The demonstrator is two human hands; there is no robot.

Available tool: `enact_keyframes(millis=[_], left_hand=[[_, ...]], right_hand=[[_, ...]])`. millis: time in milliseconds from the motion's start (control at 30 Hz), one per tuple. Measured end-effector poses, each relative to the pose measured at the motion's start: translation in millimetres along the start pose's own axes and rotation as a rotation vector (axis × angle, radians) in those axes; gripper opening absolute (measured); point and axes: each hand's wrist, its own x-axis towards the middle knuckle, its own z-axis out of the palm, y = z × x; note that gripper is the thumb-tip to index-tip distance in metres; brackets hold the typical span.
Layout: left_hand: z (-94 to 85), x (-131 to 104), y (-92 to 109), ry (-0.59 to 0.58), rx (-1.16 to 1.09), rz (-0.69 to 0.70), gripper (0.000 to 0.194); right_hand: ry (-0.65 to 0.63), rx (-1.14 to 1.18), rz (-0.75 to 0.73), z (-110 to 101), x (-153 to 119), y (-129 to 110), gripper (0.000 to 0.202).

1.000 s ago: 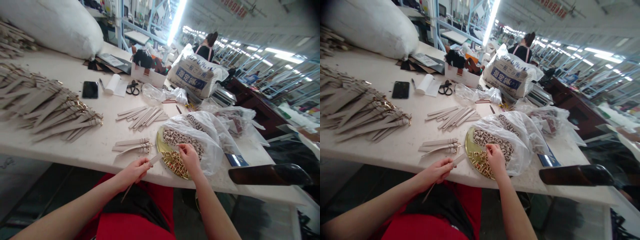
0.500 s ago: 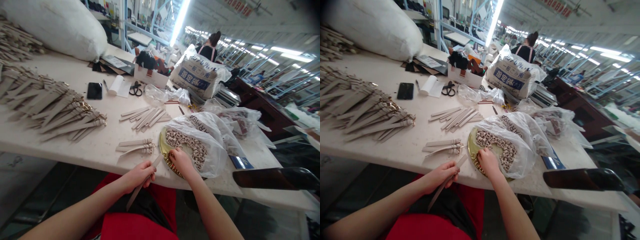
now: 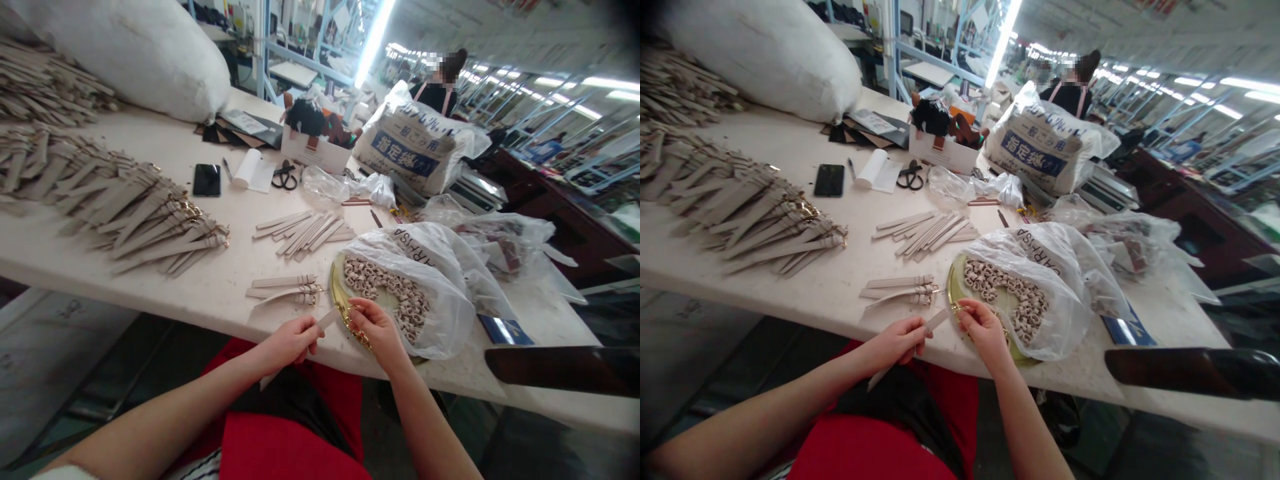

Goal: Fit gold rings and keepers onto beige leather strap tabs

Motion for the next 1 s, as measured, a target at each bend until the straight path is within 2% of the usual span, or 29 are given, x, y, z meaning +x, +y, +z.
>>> enact_keyframes(millis=[100,167,300,567,733,833,900,1000], left_hand=[[0.8,-2,3,-0.021,0.050,0.014,0.029],[0.0,-4,3,-0.026,0.125,0.023,0.029],[-4.1,-9,5,-0.040,0.264,0.056,0.027],[-11.0,-14,7,-0.016,0.334,0.053,0.025],[-7.5,-15,10,-0.042,0.416,0.142,0.026],[-3.0,-13,14,-0.030,0.422,0.192,0.025],[-1.7,-14,14,-0.007,0.436,0.161,0.023],[-2.8,-17,13,-0.041,0.409,0.044,0.022]], right_hand=[[-0.007,0.317,0.167,11,-11,-5,0.030],[-0.049,0.445,0.249,16,-17,-6,0.032],[-0.135,0.529,0.331,22,-26,-4,0.033],[-0.091,0.679,0.361,26,-32,-1,0.034],[-0.155,0.583,0.388,41,-41,5,0.032],[-0.144,0.406,0.313,47,-47,8,0.033],[-0.077,0.305,0.236,46,-49,8,0.033],[0.028,0.282,0.175,41,-48,10,0.035]])
